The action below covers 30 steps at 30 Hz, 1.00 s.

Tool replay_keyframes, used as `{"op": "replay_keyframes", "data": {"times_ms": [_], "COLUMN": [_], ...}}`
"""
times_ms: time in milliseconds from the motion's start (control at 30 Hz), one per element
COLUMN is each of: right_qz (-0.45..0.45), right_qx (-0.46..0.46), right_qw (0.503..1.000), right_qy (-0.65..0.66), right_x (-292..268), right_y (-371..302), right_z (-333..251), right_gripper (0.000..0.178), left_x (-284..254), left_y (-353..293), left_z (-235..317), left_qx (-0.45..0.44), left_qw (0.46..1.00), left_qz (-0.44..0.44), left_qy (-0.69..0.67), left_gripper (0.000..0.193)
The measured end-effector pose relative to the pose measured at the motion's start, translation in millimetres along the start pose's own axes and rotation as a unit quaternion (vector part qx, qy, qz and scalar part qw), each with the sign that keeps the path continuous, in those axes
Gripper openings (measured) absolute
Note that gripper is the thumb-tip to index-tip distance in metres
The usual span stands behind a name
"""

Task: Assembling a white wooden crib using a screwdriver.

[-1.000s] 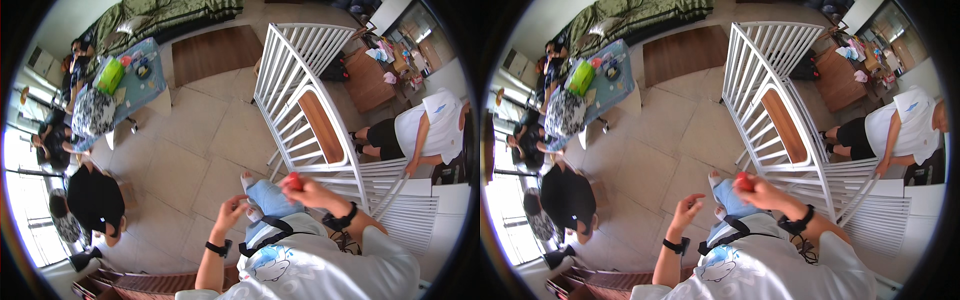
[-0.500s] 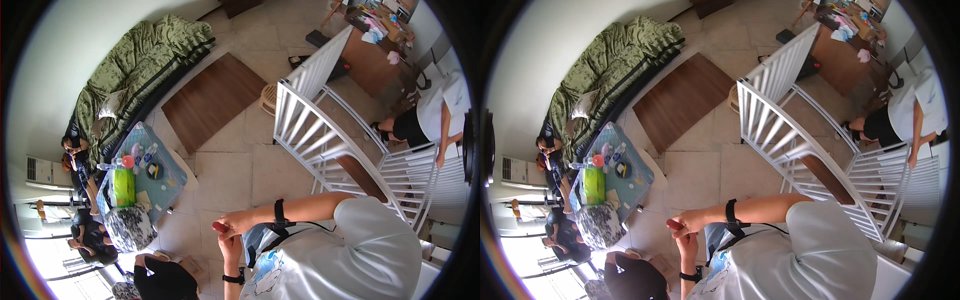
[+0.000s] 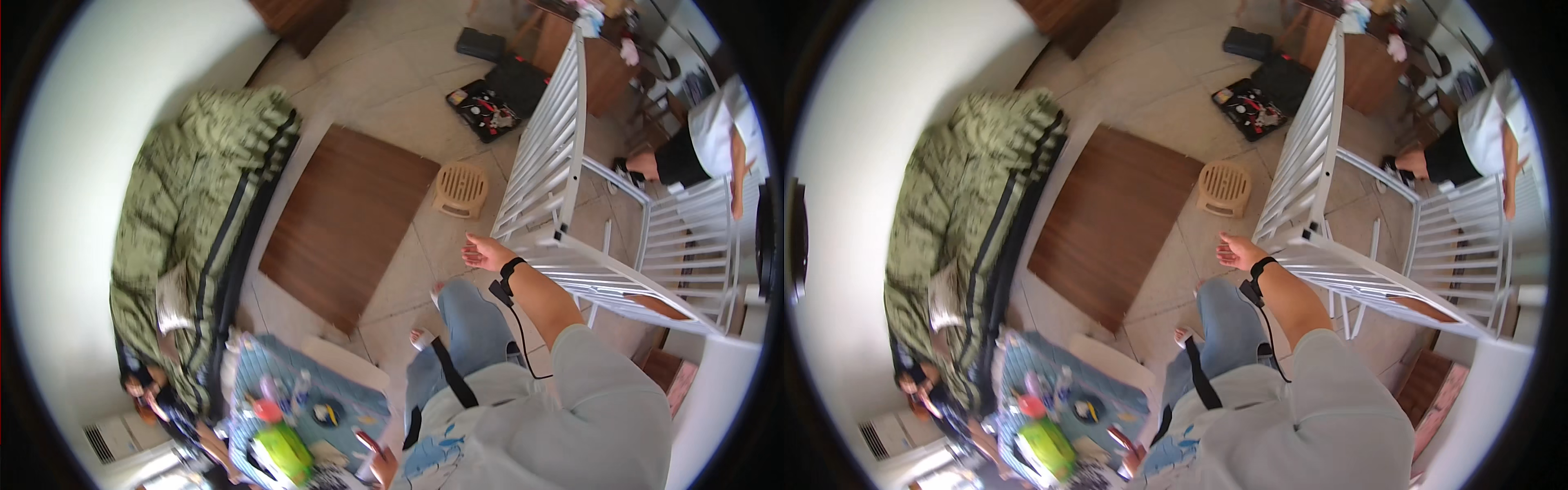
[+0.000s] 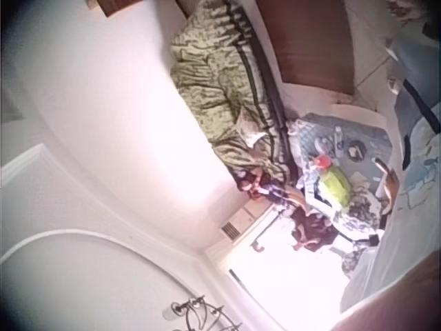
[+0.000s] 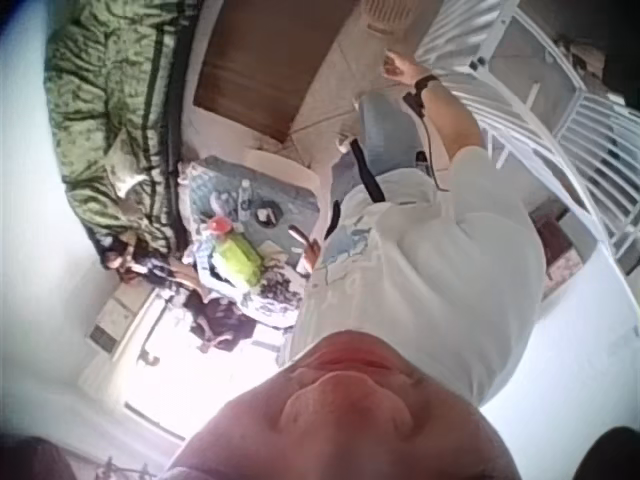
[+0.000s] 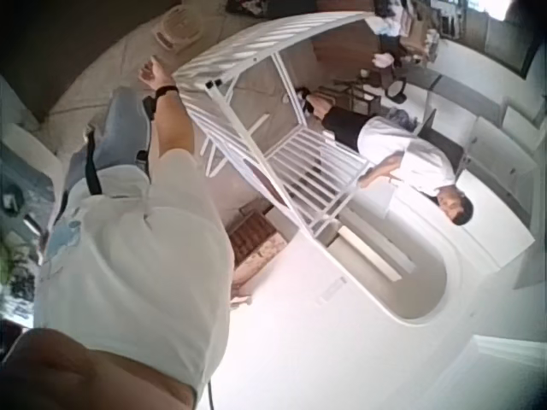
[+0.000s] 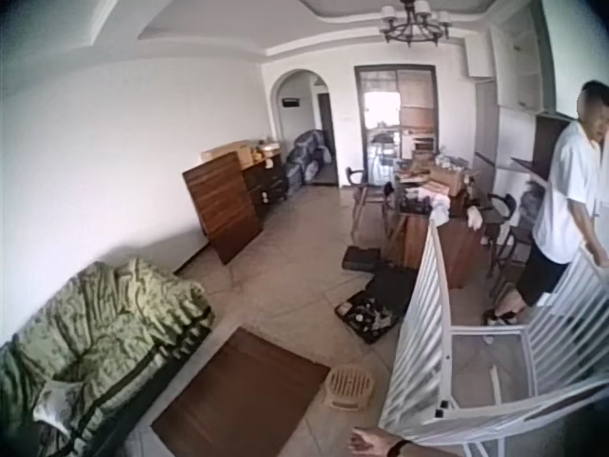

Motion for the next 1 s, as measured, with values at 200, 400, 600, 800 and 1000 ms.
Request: {"op": "replay_keyframes", "data": {"times_ms": [200, 400, 600, 800, 1000], "right_qz": [0.094, 0.182, 0.245, 0.106, 0.015], "right_qx": [-0.073, -0.053, -0.045, -0.190, -0.129], "right_qw": [0.946, 0.919, 0.898, 0.814, 0.759], "right_qy": [0.301, 0.345, 0.364, 0.539, 0.637], "right_x": [-35.7, -61.8, -107.0, -103.6, 23.9], "right_y": [167.2, 332.7, 419.9, 419.1, 282.0], "right_z": [-60.3, -78.8, -69.1, -87.1, -105.1], "right_gripper": [0.074, 0.084, 0.075, 0.056, 0.035], "left_x": [77.5, 206.8, 243.5, 275.6, 316.4], "left_y": [240.2, 415.1, 450.3, 502.1, 536.0], "left_z": [19.6, 58.6, 56.5, 73.6, 152.9], "left_qx": [0.116, 0.158, 0.146, 0.213, 0.330], "left_qw": [0.989, 0.964, 0.922, 0.876, 0.843], "left_qz": [-0.085, -0.199, -0.333, -0.415, -0.421], "left_qy": [0.031, 0.077, 0.131, 0.123, 0.053], "left_gripper": [0.037, 0.037, 0.037, 0.038, 0.038]}}
Point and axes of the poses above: each hand's wrist, its own y-axis towards the middle knuckle, its own x-axis out of the palm, z = x × y, the point moved 2 cm from there along y, towards the middle knuckle, and after that the axes turned 13 degrees about y, right-handed, at the moved point
